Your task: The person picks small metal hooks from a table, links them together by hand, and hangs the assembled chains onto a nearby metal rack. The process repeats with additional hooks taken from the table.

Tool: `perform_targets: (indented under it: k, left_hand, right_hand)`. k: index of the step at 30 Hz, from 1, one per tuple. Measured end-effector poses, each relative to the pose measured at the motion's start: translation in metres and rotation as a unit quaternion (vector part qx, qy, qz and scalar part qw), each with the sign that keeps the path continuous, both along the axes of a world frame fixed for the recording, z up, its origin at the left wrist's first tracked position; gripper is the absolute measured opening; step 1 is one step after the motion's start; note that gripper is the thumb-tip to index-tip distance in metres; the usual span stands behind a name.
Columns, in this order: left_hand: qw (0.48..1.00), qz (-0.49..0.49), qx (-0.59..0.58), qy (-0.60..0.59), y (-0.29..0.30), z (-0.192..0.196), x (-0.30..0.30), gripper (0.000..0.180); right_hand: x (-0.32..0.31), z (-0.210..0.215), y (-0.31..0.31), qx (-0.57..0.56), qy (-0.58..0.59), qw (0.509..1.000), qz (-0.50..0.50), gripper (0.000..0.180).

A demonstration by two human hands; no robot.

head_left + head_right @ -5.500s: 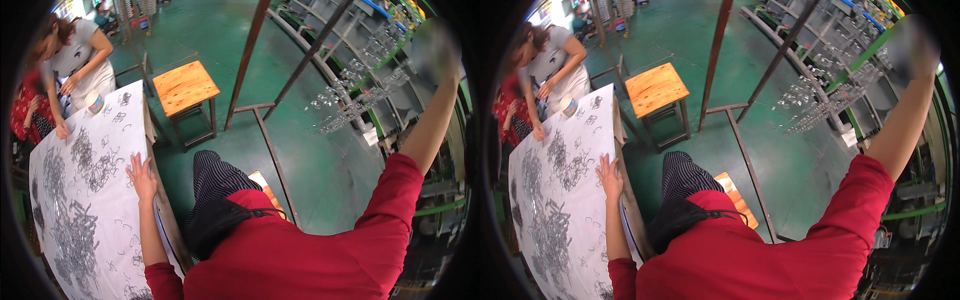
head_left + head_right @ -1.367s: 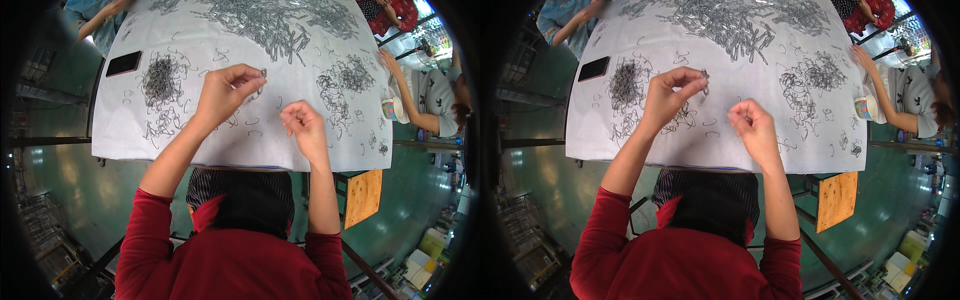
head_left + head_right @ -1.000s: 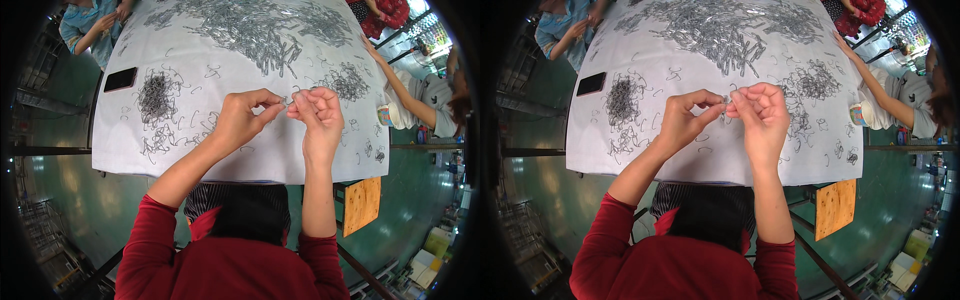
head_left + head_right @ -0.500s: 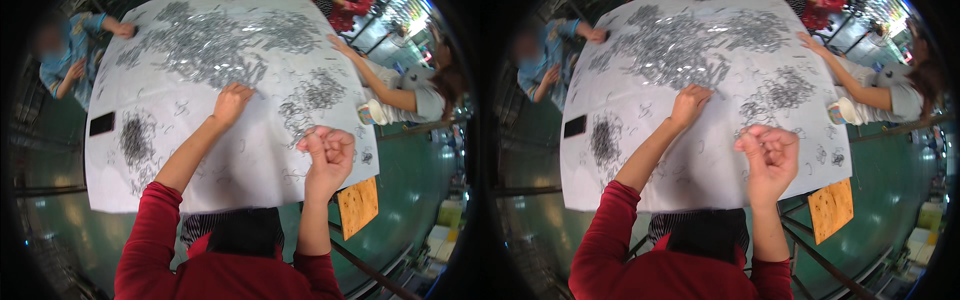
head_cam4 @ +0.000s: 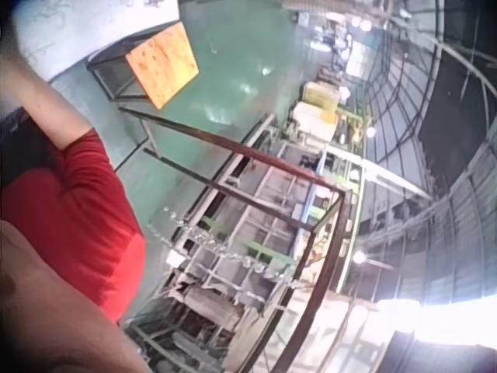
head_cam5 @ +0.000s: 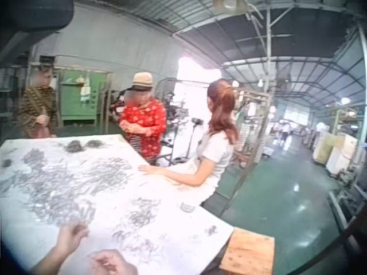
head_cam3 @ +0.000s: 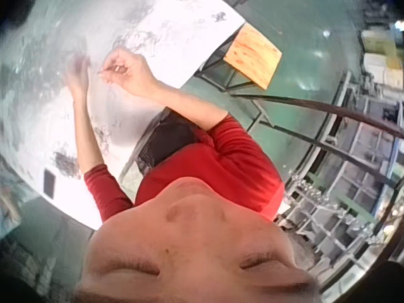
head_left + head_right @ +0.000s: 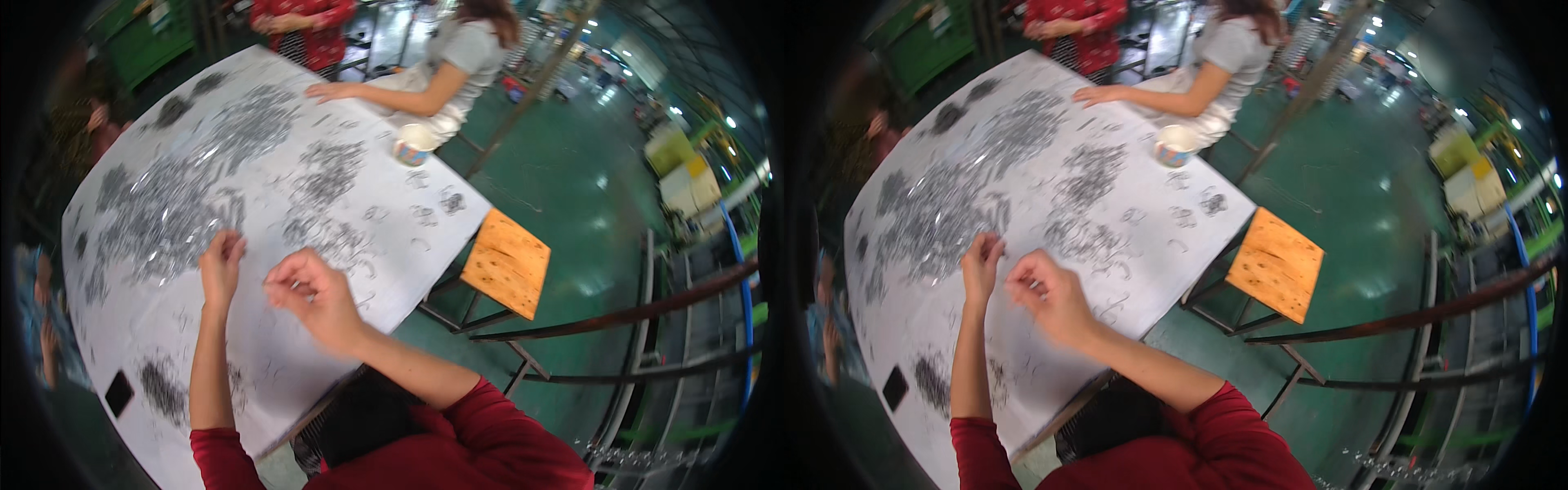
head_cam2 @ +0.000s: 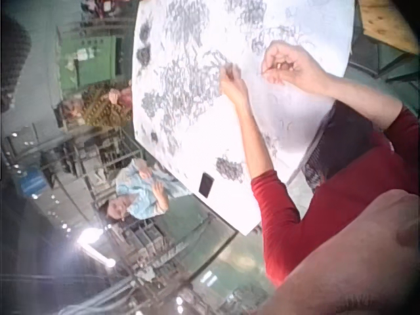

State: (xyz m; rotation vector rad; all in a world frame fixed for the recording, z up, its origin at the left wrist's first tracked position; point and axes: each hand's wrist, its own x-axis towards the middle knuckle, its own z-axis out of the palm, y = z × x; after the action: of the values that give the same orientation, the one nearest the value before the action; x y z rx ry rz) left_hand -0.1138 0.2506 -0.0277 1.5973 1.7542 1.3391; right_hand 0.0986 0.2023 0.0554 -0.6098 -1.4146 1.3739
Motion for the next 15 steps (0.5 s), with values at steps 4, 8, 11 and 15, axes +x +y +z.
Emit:
perform_targets:
  k: [4,8,11,15]
  left_hand:
    - [0.978,-0.024,-0.028,-0.207,-0.059,0.086,0.031,0.015]
    - [0.969,-0.032,0.005,-0.246,-0.101,0.117,0.03,0.016]
    - [0.97,-0.019,0.015,-0.243,-0.123,0.128,0.029,0.016]
    - [0.973,0.009,0.024,-0.227,-0.138,0.127,0.03,0.016]
  right_hand:
    - [-0.01,-0.01,-0.01,0.004,0.001,1.0,-0.006,0.017]
    - [-0.027,-0.003,-0.029,0.003,0.035,0.999,0.0,0.015]
    - [-0.035,-0.001,-0.039,0.029,0.032,0.999,0.01,0.015]
    - [-0.04,-0.002,-0.044,0.037,-0.014,0.999,0.02,0.017]
